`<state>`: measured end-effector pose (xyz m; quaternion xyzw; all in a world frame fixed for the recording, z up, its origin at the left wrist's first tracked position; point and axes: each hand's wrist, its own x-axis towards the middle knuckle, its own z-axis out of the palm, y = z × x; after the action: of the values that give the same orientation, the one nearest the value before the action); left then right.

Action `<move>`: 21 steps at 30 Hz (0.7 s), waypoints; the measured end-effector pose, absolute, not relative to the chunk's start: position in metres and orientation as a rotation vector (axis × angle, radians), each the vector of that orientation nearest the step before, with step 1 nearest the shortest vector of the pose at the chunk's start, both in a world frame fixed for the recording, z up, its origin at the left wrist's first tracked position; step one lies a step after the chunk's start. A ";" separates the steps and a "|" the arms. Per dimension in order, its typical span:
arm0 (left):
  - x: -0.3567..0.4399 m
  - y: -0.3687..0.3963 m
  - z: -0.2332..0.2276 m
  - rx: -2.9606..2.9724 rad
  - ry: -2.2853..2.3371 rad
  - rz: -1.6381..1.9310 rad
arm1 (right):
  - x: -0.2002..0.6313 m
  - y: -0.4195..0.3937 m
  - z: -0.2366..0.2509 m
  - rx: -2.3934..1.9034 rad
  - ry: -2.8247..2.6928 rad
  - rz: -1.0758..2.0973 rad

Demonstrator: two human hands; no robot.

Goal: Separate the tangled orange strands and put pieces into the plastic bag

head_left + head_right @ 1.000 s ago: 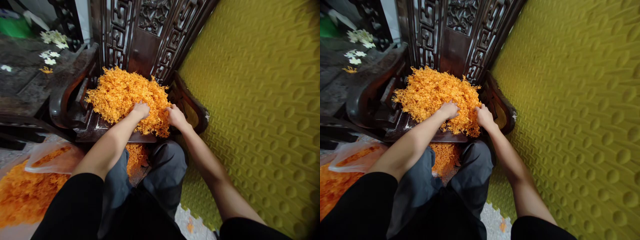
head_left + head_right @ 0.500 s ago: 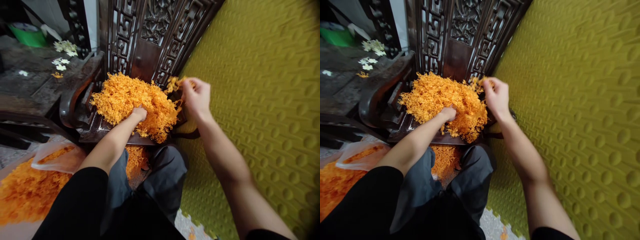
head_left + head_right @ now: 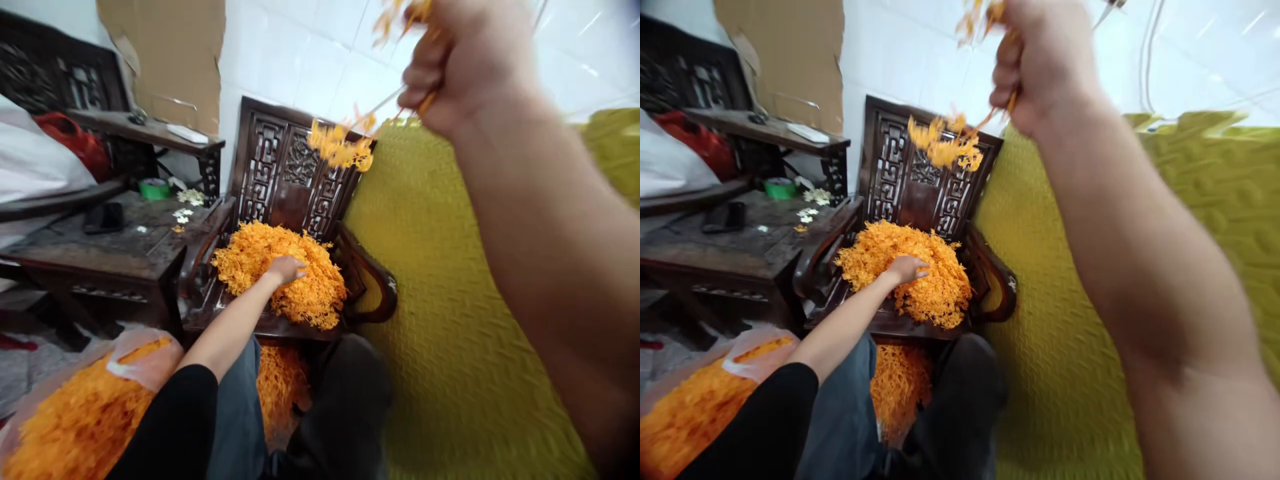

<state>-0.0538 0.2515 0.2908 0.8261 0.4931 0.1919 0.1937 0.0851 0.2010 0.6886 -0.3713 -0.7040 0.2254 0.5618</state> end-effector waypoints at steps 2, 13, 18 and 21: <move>-0.075 0.234 0.321 2.283 1.428 0.776 | 0.073 0.158 0.654 -0.852 -1.614 0.740; -0.138 0.054 0.457 1.670 0.875 1.860 | 0.078 0.051 0.531 -0.607 -1.777 1.415; -0.140 0.001 0.474 2.113 0.914 1.644 | 0.084 0.022 0.505 -0.488 -1.759 1.452; -0.139 -0.013 0.473 2.148 0.988 1.599 | 0.091 0.017 0.494 -0.530 -1.723 1.375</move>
<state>-0.1394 -0.0133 0.4730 0.7447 0.3427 0.5545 0.1432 0.0911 0.0174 0.4941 -0.2119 -0.6883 0.5496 0.4234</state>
